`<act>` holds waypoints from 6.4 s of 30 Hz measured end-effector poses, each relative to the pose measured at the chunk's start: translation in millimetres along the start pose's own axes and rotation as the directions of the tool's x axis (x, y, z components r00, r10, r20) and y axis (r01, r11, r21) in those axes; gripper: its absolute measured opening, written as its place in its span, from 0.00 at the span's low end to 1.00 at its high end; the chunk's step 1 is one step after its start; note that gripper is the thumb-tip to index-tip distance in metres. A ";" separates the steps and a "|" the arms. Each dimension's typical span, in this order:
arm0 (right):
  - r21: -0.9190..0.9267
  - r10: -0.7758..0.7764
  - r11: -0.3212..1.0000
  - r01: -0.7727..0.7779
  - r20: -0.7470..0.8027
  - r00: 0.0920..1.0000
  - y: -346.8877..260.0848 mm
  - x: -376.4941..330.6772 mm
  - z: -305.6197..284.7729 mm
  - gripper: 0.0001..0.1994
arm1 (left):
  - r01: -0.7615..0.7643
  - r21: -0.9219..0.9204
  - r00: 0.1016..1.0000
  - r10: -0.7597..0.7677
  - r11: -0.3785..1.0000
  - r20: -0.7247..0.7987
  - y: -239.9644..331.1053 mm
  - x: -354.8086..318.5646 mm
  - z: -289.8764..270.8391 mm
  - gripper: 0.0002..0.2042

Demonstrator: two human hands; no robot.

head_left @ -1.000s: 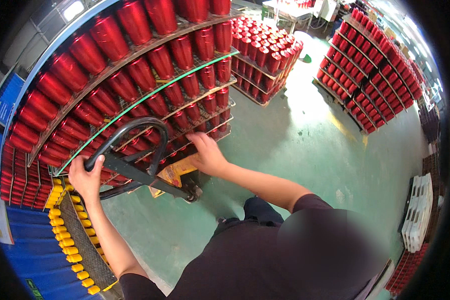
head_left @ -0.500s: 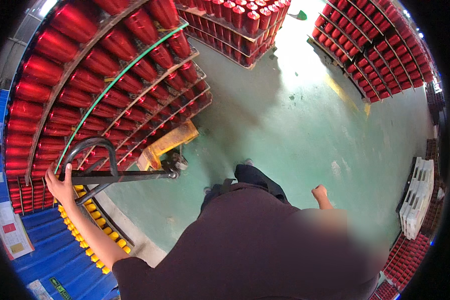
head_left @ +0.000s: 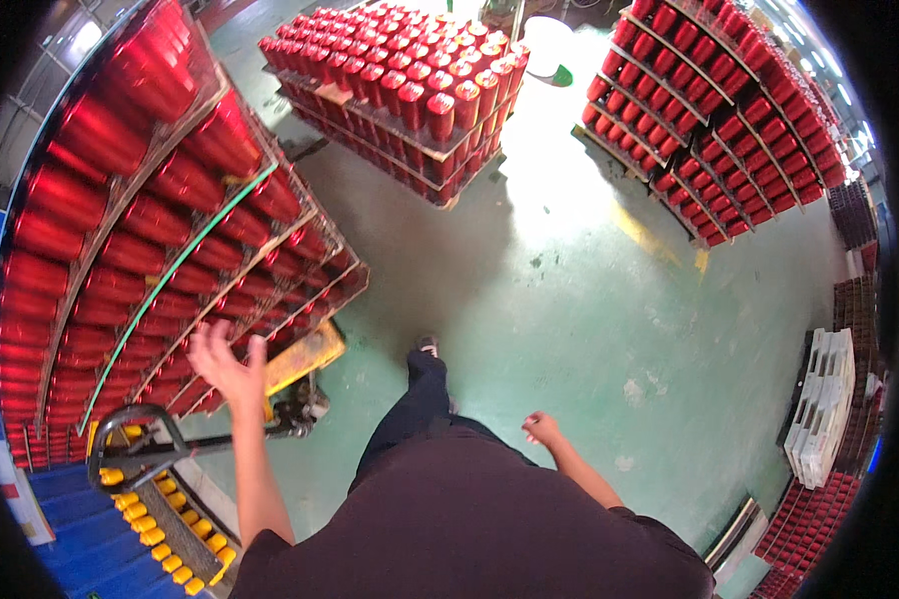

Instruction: The person moves a wooden board, then uses a manual pallet jack to transport a pallet stacked with red cylindrical cans across a warehouse. The person then picks up individual red cans from the pallet and places them onto a nearby workbench.

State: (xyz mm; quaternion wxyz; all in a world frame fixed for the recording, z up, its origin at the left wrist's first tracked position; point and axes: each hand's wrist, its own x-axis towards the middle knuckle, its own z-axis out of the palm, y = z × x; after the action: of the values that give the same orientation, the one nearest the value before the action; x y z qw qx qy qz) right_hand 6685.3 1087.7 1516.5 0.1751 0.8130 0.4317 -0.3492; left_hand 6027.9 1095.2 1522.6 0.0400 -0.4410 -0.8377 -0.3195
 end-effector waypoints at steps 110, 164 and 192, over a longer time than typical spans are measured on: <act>0.506 -0.747 0.414 0.757 -0.286 0.600 -584.7 1045.3 -1293.1 0.32 | -0.090 0.443 0.271 0.406 -0.892 0.873 1021.1 660.2 917.1 0.32; 0.517 -0.602 0.342 0.785 -0.520 0.605 -918.9 1334.1 -1634.6 0.26 | 0.243 -0.539 0.953 -0.096 0.806 0.287 1489.2 970.0 1194.2 0.49; 0.663 -0.192 -0.053 0.747 0.727 -0.659 -780.8 838.1 -1219.2 0.48 | 0.922 -0.239 0.093 -0.774 0.304 -0.626 1494.0 528.4 780.7 0.54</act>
State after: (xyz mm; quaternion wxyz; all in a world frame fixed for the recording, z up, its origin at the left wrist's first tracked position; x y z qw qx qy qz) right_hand 6871.1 2730.1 1774.1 0.2664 -0.2687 0.6828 -0.6250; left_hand 7016.6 2525.3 1835.2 0.1782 0.2768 -0.8894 -0.3172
